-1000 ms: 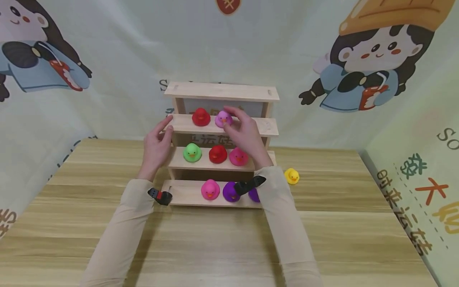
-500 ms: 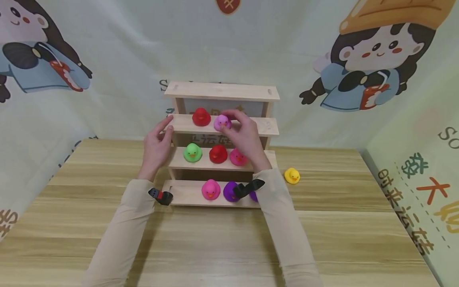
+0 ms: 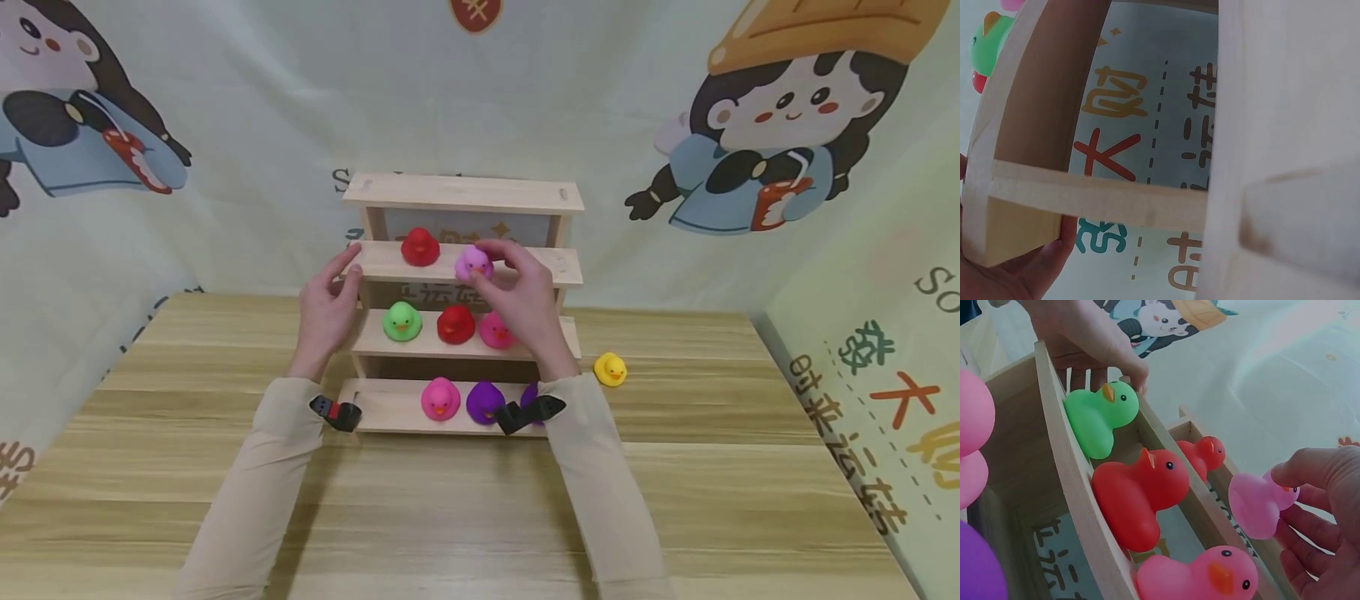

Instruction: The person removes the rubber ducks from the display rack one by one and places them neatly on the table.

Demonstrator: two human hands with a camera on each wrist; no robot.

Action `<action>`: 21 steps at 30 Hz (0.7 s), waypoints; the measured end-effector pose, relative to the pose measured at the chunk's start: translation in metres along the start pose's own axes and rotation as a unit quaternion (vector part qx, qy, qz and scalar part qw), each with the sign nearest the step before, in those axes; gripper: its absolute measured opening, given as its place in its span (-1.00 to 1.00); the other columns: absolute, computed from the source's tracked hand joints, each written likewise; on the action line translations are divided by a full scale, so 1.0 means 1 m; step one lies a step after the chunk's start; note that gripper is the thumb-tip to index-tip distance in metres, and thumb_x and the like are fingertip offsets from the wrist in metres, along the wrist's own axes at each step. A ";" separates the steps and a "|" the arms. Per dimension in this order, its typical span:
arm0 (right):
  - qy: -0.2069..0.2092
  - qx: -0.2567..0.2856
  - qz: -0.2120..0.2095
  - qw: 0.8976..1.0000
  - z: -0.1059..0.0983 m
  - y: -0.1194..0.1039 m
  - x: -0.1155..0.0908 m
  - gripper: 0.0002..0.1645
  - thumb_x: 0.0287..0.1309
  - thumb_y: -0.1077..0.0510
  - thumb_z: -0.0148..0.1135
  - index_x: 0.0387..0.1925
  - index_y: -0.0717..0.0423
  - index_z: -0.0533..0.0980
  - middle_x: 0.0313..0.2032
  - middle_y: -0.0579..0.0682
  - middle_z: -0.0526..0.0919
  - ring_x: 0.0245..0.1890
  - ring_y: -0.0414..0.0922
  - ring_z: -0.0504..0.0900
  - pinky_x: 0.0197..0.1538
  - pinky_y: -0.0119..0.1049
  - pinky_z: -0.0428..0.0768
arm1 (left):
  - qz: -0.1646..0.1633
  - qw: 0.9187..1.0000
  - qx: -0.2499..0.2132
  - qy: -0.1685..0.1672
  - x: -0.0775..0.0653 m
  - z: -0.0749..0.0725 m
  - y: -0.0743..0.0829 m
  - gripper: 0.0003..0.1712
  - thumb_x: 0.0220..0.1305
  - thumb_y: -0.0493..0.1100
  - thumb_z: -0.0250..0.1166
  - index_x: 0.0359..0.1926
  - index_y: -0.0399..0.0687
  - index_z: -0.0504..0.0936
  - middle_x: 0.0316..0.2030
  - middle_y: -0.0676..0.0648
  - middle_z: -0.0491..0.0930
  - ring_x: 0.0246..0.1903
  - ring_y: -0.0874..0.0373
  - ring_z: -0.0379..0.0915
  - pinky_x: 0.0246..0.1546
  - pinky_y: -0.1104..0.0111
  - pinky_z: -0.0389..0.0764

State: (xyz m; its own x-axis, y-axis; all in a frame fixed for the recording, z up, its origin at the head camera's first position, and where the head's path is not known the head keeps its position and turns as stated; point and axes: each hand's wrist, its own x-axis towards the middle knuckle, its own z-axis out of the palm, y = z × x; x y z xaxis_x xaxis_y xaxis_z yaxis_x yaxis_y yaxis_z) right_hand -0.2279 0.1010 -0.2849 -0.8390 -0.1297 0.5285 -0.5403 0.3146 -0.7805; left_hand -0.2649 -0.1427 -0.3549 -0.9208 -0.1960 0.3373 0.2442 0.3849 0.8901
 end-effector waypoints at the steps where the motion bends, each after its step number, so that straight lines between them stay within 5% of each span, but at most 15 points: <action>1: 0.000 0.000 -0.002 1.000 -0.001 0.000 -0.001 -0.61 0.13 0.41 0.29 0.02 0.47 0.50 -0.03 0.32 0.59 0.01 0.13 0.50 0.17 0.02 0.39 | 0.001 1.000 0.002 0.001 0.000 0.000 0.000 -0.55 0.46 -0.05 0.06 0.32 0.10 0.45 -0.72 0.03 0.28 -0.69 0.23 0.18 -0.69 0.46 0.21; 21: 0.043 0.000 -0.008 0.999 -0.025 0.005 -0.018 -0.63 0.07 0.49 0.28 -0.03 0.53 0.51 -0.06 0.38 0.59 -0.02 0.16 0.50 0.10 0.02 0.39 | -0.008 1.000 0.000 0.000 0.000 0.000 0.001 -0.54 0.46 -0.04 0.06 0.33 0.10 0.44 -0.65 -0.05 0.37 -0.66 0.22 0.21 -0.65 0.46 0.23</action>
State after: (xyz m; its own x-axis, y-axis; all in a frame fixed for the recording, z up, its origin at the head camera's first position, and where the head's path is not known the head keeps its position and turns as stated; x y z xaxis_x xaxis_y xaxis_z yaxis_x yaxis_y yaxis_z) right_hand -0.2140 0.1286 -0.2893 -0.8216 -0.0525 0.5676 -0.5531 0.3141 -0.7716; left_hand -0.2647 -0.1421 -0.3545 -0.9244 -0.2024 0.3232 0.2294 0.3821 0.8952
